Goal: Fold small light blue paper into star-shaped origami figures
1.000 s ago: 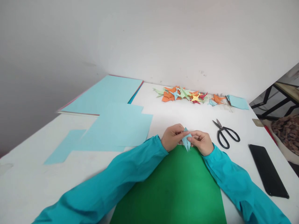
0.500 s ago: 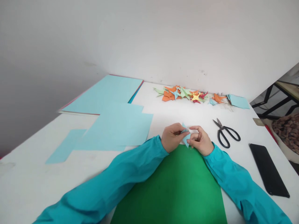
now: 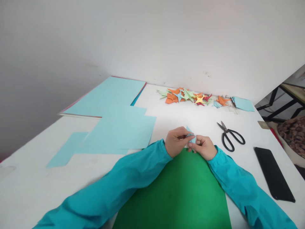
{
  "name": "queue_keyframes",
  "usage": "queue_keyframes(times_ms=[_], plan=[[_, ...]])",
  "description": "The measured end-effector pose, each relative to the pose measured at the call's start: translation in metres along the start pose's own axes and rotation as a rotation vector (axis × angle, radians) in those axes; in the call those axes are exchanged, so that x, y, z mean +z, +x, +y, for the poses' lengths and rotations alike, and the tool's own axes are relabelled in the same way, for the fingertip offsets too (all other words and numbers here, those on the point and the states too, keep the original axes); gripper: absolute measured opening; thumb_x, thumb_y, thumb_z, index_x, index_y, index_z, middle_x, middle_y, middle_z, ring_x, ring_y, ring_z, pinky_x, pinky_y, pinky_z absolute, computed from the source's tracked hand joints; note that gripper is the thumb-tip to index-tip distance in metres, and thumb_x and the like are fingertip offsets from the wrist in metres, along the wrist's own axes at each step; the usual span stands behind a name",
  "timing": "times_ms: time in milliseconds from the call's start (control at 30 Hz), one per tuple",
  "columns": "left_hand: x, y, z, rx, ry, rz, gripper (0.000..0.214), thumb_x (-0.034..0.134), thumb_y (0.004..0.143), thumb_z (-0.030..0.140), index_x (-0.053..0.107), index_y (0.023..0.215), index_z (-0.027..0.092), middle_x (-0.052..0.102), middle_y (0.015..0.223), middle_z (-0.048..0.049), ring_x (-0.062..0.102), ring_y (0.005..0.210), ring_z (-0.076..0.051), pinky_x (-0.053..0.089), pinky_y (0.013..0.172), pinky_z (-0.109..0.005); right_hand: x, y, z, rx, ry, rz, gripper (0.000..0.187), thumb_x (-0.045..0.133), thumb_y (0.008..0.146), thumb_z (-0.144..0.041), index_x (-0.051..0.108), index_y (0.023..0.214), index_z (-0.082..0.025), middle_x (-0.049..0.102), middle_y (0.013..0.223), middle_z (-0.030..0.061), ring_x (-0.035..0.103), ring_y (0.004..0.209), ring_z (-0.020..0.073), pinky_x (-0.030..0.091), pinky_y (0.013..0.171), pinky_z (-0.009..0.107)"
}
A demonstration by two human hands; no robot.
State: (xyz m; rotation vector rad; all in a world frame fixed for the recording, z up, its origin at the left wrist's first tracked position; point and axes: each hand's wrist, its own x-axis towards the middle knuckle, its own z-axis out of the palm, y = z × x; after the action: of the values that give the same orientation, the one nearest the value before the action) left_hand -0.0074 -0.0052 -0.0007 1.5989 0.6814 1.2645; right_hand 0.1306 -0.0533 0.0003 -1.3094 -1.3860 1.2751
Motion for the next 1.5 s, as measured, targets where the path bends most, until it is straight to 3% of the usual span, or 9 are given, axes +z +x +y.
queue_keyframes(times_ms=[333, 433, 567, 667, 867, 1000, 1233, 1400, 1500], plan=[[-0.002, 0.007, -0.002, -0.161, -0.098, 0.035, 0.010, 0.066, 0.067, 0.022, 0.066, 0.063, 0.013, 0.061, 0.063, -0.0021, 0.054, 0.060, -0.010, 0.044, 0.056, -0.023, 0.000, -0.001, -0.004, 0.043, 0.007, -0.001, 0.027, 0.065, 0.065, -0.039, 0.055, 0.060, -0.015, 0.065, 0.052, 0.0027, 0.045, 0.035, 0.0071, 0.036, 0.037, 0.019], [-0.002, 0.009, -0.001, -0.239, -0.190, 0.068, 0.014, 0.067, 0.064, 0.025, 0.066, 0.070, 0.011, 0.063, 0.081, -0.0052, 0.055, 0.060, -0.009, 0.045, 0.052, -0.023, 0.001, -0.001, -0.002, 0.010, 0.010, 0.029, 0.029, 0.063, 0.067, -0.040, 0.052, 0.057, -0.016, 0.064, 0.049, 0.0020, 0.042, 0.032, 0.0066, 0.033, 0.034, 0.019], [-0.001, 0.008, 0.001, -0.328, -0.360, 0.021, 0.065, 0.077, 0.046, 0.015, 0.057, 0.108, 0.015, 0.062, 0.101, -0.0084, 0.057, 0.061, -0.010, 0.049, 0.056, -0.025, 0.002, -0.001, 0.003, -0.047, -0.028, 0.061, 0.026, 0.060, 0.071, -0.039, 0.053, 0.064, -0.015, 0.065, 0.053, 0.0021, 0.043, 0.034, 0.0069, 0.033, 0.037, 0.019], [-0.001, 0.007, 0.002, -0.360, -0.388, -0.010, 0.077, 0.078, 0.043, 0.012, 0.050, 0.115, 0.013, 0.066, 0.086, -0.0059, 0.059, 0.062, -0.012, 0.050, 0.059, -0.027, 0.003, -0.003, 0.005, -0.086, -0.130, 0.084, 0.024, 0.056, 0.075, -0.039, 0.054, 0.066, -0.016, 0.064, 0.056, 0.0015, 0.047, 0.038, 0.0080, 0.036, 0.040, 0.020], [-0.002, 0.006, 0.005, -0.396, -0.239, -0.071, 0.065, 0.076, 0.048, 0.014, 0.054, 0.109, 0.008, 0.060, 0.054, 0.0039, 0.052, 0.048, -0.007, 0.042, 0.047, -0.019, 0.005, -0.009, 0.000, -0.167, -0.298, 0.257, 0.028, 0.053, 0.076, -0.045, 0.048, 0.067, -0.019, 0.052, 0.046, -0.0050, 0.043, 0.040, 0.0086, 0.032, 0.041, 0.021], [-0.004, 0.009, 0.005, -0.436, -0.172, -0.161, 0.065, 0.075, 0.048, 0.014, 0.054, 0.109, 0.008, 0.056, 0.050, 0.0058, 0.048, 0.043, -0.006, 0.037, 0.043, -0.017, 0.004, -0.007, 0.001, -0.164, -0.372, 0.218, 0.032, 0.046, 0.081, -0.045, 0.046, 0.062, -0.019, 0.049, 0.043, -0.0058, 0.047, 0.039, 0.0085, 0.035, 0.043, 0.020], [-0.001, 0.014, 0.004, -0.474, -0.227, -0.200, 0.038, 0.078, 0.045, 0.026, 0.064, 0.076, 0.008, 0.064, 0.058, -0.0013, 0.058, 0.055, -0.012, 0.046, 0.052, -0.024, 0.001, -0.001, 0.008, -0.139, -0.216, 0.237, 0.043, 0.033, 0.085, -0.050, 0.043, 0.057, -0.019, 0.042, 0.032, -0.0075, 0.042, 0.028, 0.0078, 0.032, 0.036, 0.019], [0.009, 0.011, 0.002, -0.471, -0.237, -0.088, 0.026, 0.076, 0.049, 0.029, 0.065, 0.062, 0.009, 0.062, 0.052, -0.0002, 0.053, 0.048, -0.008, 0.044, 0.049, -0.021, -0.002, 0.003, 0.011, -0.178, -0.110, 0.290, 0.045, 0.041, 0.080, -0.054, 0.044, 0.052, -0.019, 0.042, 0.032, -0.0062, 0.041, 0.028, 0.0078, 0.029, 0.032, 0.020], [0.011, 0.010, -0.002, -0.523, -0.229, -0.166, 0.030, 0.078, 0.044, 0.029, 0.063, 0.059, 0.008, 0.059, 0.046, 0.0006, 0.051, 0.043, -0.008, 0.041, 0.045, -0.021, -0.004, 0.008, 0.012, -0.188, -0.038, 0.277, 0.041, 0.053, 0.072, -0.055, 0.045, 0.054, -0.019, 0.041, 0.033, -0.0078, 0.039, 0.028, 0.0076, 0.025, 0.030, 0.019]])
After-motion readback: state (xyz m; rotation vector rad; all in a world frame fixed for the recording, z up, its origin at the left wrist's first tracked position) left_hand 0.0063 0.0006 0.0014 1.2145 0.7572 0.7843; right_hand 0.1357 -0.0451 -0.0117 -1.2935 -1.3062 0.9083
